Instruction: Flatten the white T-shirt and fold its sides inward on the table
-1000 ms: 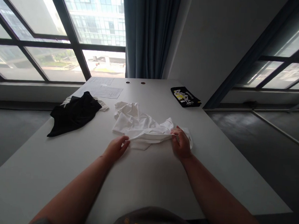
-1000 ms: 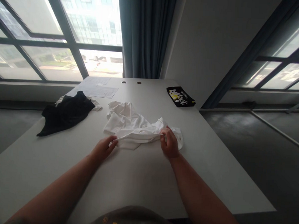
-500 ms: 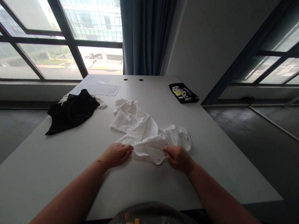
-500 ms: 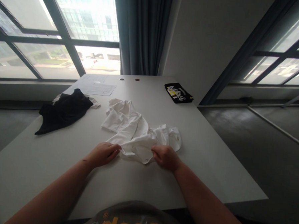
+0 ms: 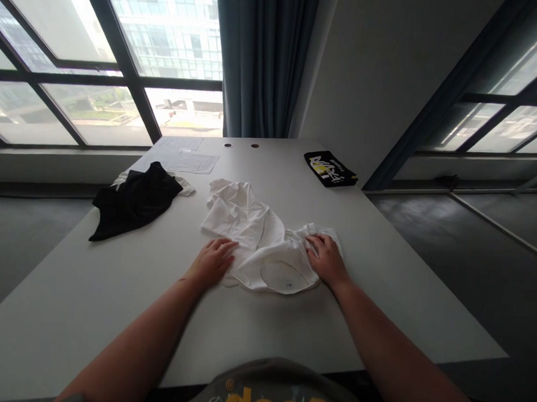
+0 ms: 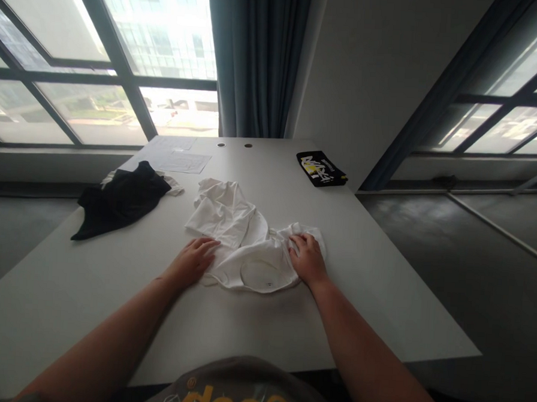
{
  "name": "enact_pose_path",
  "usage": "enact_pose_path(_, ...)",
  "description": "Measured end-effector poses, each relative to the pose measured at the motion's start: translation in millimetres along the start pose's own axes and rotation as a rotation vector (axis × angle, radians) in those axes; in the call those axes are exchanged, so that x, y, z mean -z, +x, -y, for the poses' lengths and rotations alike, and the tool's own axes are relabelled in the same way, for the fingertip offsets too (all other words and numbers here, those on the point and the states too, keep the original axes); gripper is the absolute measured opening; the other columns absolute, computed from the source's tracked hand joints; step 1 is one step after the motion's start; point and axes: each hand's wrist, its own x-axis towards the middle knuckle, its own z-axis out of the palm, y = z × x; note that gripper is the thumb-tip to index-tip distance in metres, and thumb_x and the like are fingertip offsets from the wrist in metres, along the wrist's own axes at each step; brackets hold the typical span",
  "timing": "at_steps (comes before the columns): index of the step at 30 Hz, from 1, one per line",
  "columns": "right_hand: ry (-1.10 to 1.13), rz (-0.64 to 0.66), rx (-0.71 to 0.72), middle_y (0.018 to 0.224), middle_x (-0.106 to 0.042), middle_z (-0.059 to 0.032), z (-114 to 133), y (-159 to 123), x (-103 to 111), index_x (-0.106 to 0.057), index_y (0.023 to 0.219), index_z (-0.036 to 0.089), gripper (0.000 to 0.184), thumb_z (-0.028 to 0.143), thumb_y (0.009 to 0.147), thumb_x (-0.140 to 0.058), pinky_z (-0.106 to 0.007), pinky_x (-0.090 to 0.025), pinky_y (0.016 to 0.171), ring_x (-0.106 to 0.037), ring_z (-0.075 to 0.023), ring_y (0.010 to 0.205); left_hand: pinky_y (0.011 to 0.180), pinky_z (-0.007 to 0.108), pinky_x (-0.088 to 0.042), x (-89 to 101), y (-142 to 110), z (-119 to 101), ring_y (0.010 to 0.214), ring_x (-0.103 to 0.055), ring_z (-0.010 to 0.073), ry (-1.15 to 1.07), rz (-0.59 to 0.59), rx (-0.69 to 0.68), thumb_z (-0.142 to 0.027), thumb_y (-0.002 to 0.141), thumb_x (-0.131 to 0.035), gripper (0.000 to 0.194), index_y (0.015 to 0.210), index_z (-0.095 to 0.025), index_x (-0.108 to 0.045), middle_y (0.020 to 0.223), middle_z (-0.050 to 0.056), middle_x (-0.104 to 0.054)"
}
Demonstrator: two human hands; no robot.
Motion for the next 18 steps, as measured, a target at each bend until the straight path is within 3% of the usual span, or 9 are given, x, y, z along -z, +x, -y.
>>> enact_pose_path(4, 0.035, -0.014, -0.025, 0.138, -0.058, -0.0154, -12, 0, -4, -0.072, 0.127, 0.025, 0.041, 0.037, 0.091, -0.056, -0.054, -0.045, 0.115, -0.055, -0.0335, 0.129, 0.112, 0.047, -0.048, -3.2, -1, 5, 0.125, -0.061, 0.0273, 0.014, 0.066, -0.044, -0.033, 0.097, -0.054, 0.038, 0.132, -0.03, -0.071, 0.133, 0.008, -0.068)
enact_pose_path(9, 0.016, 0.07, -0.073, 0.141, -0.062, -0.0157, -43, 14, -4, -0.072, 0.131, 0.022, 0.046, 0.038, 0.091, -0.055, -0.055, -0.043, 0.117, -0.055, -0.0352, 0.133, 0.108, 0.047, -0.05, -2.3, -1, 1, 0.122, -0.062, 0.0283, 0.074, 0.077, -0.07, -0.032, 0.098, -0.053, 0.036, 0.129, -0.029, -0.073, 0.131, 0.008, -0.07)
enact_pose_path(13, -0.014, 0.047, -0.246, 0.147, -0.058, -0.0201, -67, 33, 0, -0.061, 0.144, 0.015, 0.06, 0.036, 0.088, -0.054, -0.055, -0.042, 0.117, -0.053, -0.0374, 0.137, 0.101, 0.043, -0.053, -1.1, -1, -9, 0.113, -0.066, 0.0265, 0.129, 0.05, -0.033, -0.033, 0.101, -0.05, 0.033, 0.12, -0.03, -0.076, 0.123, 0.007, -0.074)
enact_pose_path(18, -0.026, -0.081, -0.443, 0.156, -0.043, -0.0267, -87, 48, 12, -0.047, 0.154, 0.006, 0.075, 0.037, 0.085, -0.056, -0.054, -0.039, 0.119, -0.044, -0.0401, 0.144, 0.087, 0.04, -0.054, 3.8, -1, -25, 0.094, -0.069, 0.0248, 0.245, 0.056, 0.0, -0.031, 0.102, -0.047, 0.032, 0.1, -0.027, -0.079, 0.107, 0.007, -0.077)
